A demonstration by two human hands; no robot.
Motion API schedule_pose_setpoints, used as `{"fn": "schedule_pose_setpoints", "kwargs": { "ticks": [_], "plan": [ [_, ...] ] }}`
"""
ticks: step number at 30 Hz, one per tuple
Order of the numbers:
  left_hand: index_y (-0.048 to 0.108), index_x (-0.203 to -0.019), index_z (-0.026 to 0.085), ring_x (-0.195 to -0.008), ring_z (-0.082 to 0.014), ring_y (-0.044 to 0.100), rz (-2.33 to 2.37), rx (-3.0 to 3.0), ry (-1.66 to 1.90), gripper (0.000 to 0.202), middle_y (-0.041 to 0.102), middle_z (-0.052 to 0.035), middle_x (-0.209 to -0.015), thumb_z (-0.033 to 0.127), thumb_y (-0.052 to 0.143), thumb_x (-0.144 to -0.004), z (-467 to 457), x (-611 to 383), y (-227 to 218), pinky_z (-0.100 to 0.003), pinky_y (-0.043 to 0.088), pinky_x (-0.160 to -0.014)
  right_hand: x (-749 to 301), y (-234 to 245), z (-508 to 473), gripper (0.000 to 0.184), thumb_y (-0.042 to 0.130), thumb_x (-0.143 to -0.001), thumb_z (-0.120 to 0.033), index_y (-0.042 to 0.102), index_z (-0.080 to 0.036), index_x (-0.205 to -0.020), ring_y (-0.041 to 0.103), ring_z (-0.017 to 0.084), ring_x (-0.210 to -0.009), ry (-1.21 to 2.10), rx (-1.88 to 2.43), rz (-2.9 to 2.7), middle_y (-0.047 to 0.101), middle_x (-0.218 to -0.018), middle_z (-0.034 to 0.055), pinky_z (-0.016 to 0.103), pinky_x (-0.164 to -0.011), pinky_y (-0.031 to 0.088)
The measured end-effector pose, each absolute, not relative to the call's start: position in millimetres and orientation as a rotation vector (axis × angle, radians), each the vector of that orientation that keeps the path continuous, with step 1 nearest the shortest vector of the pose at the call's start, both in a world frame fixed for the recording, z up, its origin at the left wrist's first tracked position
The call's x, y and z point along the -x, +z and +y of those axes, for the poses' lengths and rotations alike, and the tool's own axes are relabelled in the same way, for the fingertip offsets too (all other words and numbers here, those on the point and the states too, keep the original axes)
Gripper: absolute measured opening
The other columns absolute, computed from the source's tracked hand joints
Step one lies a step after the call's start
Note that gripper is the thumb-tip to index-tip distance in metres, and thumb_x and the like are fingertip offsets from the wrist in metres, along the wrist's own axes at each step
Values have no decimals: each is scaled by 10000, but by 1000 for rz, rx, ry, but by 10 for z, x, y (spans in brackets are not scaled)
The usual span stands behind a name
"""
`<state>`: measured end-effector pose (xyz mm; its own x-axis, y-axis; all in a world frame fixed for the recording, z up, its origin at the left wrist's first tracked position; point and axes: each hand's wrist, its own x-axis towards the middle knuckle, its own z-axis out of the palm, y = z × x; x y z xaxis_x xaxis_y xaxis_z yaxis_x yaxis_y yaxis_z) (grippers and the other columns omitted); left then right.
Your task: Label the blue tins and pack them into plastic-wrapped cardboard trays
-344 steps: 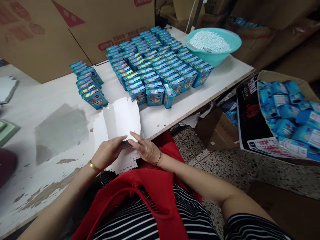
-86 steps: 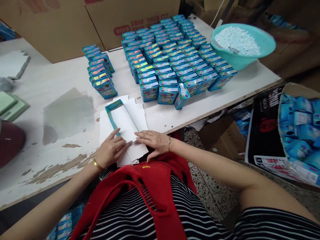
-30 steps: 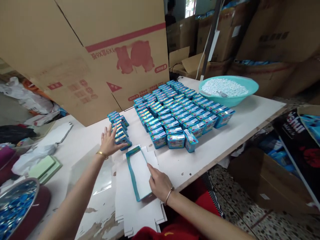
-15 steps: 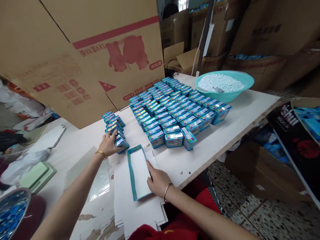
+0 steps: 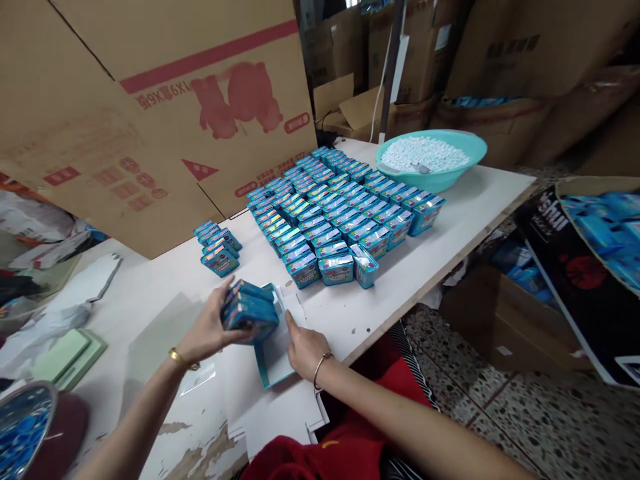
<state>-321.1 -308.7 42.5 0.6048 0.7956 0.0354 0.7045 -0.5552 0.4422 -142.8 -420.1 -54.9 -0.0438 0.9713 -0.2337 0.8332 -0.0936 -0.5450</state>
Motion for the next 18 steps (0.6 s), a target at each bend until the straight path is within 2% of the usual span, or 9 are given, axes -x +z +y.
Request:
{"fn": "schedule_pose_setpoints", "kwargs": {
  "ticks": [4, 7, 10, 13, 15, 18],
  "plan": [
    [334, -1422, 200, -1142, -335, 458, 1301, -2662, 2, 980, 450, -150, -1260, 429, 745, -562, -3218, 2914, 251, -459, 454, -920, 1441, -556, -4229, 717, 395, -823, -173, 159, -109, -1497, 662, 261, -845, 832, 1954, -1926, 698, -997, 131, 321, -672, 425],
    [338, -1424, 196, -1168, -350, 442, 1373, -2798, 4, 949, 448, -169, -1281, 424, 724, -588, -3199, 2771, 167, -460, 430, -937, 1415, -554, -4213, 688, 380, -831, -152, 190, -84, -1489, 654, 258, -887, 863, 1934, -1932, 685, -1045, 145, 317, -696, 428],
    [276, -1453, 206, -1289, -389, 349, 1292, -2858, -27, 1020, 374, -194, -1406, 511, 728, -591, -2990, 2785, 141, -540, 318, -1029, 1380, -593, -4171, 669, 374, -833, -137, 222, -95, -1484, 651, 245, -890, 873, 1915, -1931, 692, -1027, 135, 302, -696, 424],
    [157, -1490, 213, -1411, -395, 140, 1163, -2853, -49, 1088, 193, -195, -1533, 658, 655, -631, -2509, 2998, 196, -592, 184, -1085, 1388, -684, -4151, 650, 372, -845, -162, 245, -118, -1481, 657, 235, -846, 825, 1896, -1897, 704, -985, 115, 293, -675, 423],
    [112, -1498, 194, -1433, -377, 42, 1291, -2879, 90, 1069, 115, -186, -1558, 696, 588, -683, -2068, 3226, 238, -584, 117, -1108, 1420, -757, -4157, 629, 362, -861, -191, 259, -129, -1478, 661, 236, -815, 786, 1883, -1864, 707, -965, 103, 297, -655, 426],
    [116, -1499, 162, -1420, -416, -49, 1655, -2897, 198, 1149, 39, -186, -1567, 696, 640, -627, -1406, 3576, 193, -626, 18, -1098, 1475, -859, -4171, 608, 350, -867, -198, 287, -142, -1469, 667, 241, -786, 727, 1866, -1817, 709, -929, 85, 306, -635, 434]
  ]
}}
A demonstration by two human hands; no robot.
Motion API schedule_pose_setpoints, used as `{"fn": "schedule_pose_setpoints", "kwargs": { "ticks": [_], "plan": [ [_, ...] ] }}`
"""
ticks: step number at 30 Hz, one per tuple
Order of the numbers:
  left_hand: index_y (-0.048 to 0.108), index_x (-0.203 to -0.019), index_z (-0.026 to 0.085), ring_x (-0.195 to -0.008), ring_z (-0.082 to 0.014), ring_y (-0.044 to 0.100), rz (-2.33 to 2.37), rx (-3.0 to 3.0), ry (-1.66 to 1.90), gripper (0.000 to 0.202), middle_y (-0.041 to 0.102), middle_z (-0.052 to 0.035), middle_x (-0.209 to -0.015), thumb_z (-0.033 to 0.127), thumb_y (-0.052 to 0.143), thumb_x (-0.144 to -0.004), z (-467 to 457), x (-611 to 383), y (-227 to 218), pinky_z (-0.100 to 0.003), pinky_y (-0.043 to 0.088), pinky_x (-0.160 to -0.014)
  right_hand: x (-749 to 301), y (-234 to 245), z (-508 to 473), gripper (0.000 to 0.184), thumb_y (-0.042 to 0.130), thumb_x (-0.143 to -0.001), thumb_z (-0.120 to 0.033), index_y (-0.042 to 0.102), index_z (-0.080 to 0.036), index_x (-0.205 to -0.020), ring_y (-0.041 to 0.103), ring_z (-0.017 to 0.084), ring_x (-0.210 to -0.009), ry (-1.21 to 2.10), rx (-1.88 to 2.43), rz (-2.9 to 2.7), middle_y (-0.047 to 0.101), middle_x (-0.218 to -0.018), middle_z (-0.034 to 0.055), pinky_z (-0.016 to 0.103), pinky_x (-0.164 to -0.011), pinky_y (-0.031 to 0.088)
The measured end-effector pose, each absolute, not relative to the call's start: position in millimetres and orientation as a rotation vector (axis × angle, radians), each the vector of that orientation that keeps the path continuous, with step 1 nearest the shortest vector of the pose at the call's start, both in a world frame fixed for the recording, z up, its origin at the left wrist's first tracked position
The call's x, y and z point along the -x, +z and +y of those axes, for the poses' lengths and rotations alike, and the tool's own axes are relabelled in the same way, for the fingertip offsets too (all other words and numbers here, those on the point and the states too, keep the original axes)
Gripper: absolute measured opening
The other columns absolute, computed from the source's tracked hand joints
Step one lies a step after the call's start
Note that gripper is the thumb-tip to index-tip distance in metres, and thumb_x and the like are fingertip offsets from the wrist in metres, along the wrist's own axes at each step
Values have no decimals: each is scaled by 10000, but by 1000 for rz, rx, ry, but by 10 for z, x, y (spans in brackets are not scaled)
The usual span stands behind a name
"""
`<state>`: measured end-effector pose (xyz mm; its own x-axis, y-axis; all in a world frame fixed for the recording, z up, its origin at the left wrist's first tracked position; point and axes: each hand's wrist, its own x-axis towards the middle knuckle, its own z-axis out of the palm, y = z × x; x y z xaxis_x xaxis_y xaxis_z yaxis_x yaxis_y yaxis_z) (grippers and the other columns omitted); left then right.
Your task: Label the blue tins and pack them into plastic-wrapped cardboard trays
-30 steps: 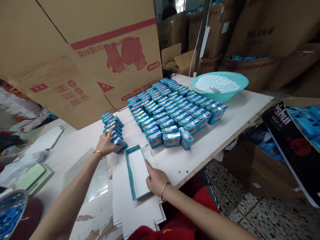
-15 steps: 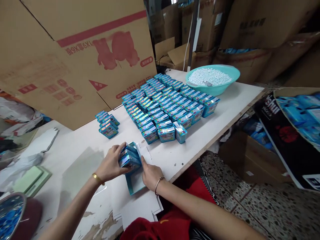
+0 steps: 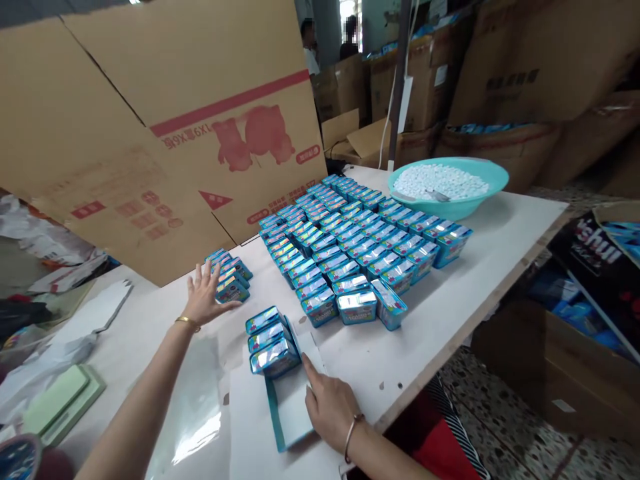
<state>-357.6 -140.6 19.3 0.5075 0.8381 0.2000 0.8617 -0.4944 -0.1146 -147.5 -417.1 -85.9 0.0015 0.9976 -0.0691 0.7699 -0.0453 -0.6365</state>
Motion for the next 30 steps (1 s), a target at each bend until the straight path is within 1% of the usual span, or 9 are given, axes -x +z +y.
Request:
{"fn": "schedule_pose_setpoints", "kwargs": {
  "ticks": [3, 6, 8, 10, 13, 19, 25, 28, 30],
  "plan": [
    [117, -1496, 114, -1410, -449, -19, -1644, 2493, -86, 1142, 6, -221, -1559, 638, 660, -638, -949, 3756, 3, -622, 115, -1094, 1505, -940, -4170, 599, 343, -862, -179, 311, -157, -1459, 672, 239, -748, 682, 1830, -1795, 711, -884, 66, 311, -612, 442],
    [159, -1485, 85, -1418, -423, -3, -1654, 2565, -54, 1016, 21, -226, -1557, 599, 591, -723, -753, 3697, -161, -566, 183, -1104, 1506, -1001, -4159, 605, 344, -859, -175, 299, -153, -1462, 677, 232, -722, 675, 1778, -1796, 710, -860, 55, 310, -597, 456],
    [160, -1485, 86, -1426, -398, -30, -1617, 2567, -9, 1001, 30, -205, -1562, 604, 572, -733, -704, 3585, -182, -570, 131, -1118, 1501, -1033, -4156, 605, 337, -864, -180, 284, -146, -1466, 681, 233, -732, 668, 1750, -1800, 712, -888, 58, 316, -605, 472],
    [130, -1489, 91, -1429, -381, -53, -1601, 2546, 75, 1062, 24, -187, -1566, 619, 599, -695, -665, 3477, -144, -589, 62, -1120, 1497, -1061, -4158, 600, 325, -876, -192, 267, -140, -1471, 683, 236, -746, 662, 1733, -1808, 713, -921, 66, 324, -615, 486],
    [115, -1487, 76, -1435, -363, -52, -1581, 2538, 211, 1152, 57, -187, -1564, 611, 656, -621, -604, 3380, -72, -590, 29, -1120, 1498, -1082, -4167, 589, 312, -894, -213, 253, -133, -1475, 685, 238, -773, 668, 1718, -1809, 710, -971, 79, 333, -636, 500],
    [198, -1463, 67, -1420, -381, 120, -1400, 2514, 159, 1007, 281, -232, -1487, 508, 621, -664, -680, 3324, -96, -587, 0, -1113, 1504, -1001, -4152, 578, 319, -904, -232, 267, -149, -1474, 683, 244, -792, 748, 1752, -1766, 708, -943, 80, 341, -661, 499],
    [222, -1450, 70, -1330, -393, 295, -1361, 2487, 133, 958, 343, -259, -1420, 471, 614, -673, -853, 3272, -63, -569, 117, -1097, 1493, -913, -4126, 580, 343, -891, -227, 302, -157, -1465, 677, 269, -833, 803, 1808, -1761, 705, -958, 88, 360, -687, 486],
    [212, -1460, 99, -1260, -401, 367, -1437, 2511, 114, 1002, 361, -239, -1384, 469, 641, -633, -851, 3273, -15, -500, 266, -1049, 1504, -895, -4120, 589, 361, -886, -222, 295, -159, -1468, 675, 263, -815, 781, 1805, -1767, 707, -935, 86, 347, -679, 477],
    [161, -1474, 97, -1250, -416, 363, -1559, 2537, 101, 1087, 344, -233, -1384, 493, 664, -596, -818, 3278, 15, -463, 321, -1014, 1513, -886, -4117, 583, 370, -894, -234, 296, -161, -1468, 673, 259, -804, 761, 1807, -1770, 707, -920, 86, 339, -676, 472]
  ]
}}
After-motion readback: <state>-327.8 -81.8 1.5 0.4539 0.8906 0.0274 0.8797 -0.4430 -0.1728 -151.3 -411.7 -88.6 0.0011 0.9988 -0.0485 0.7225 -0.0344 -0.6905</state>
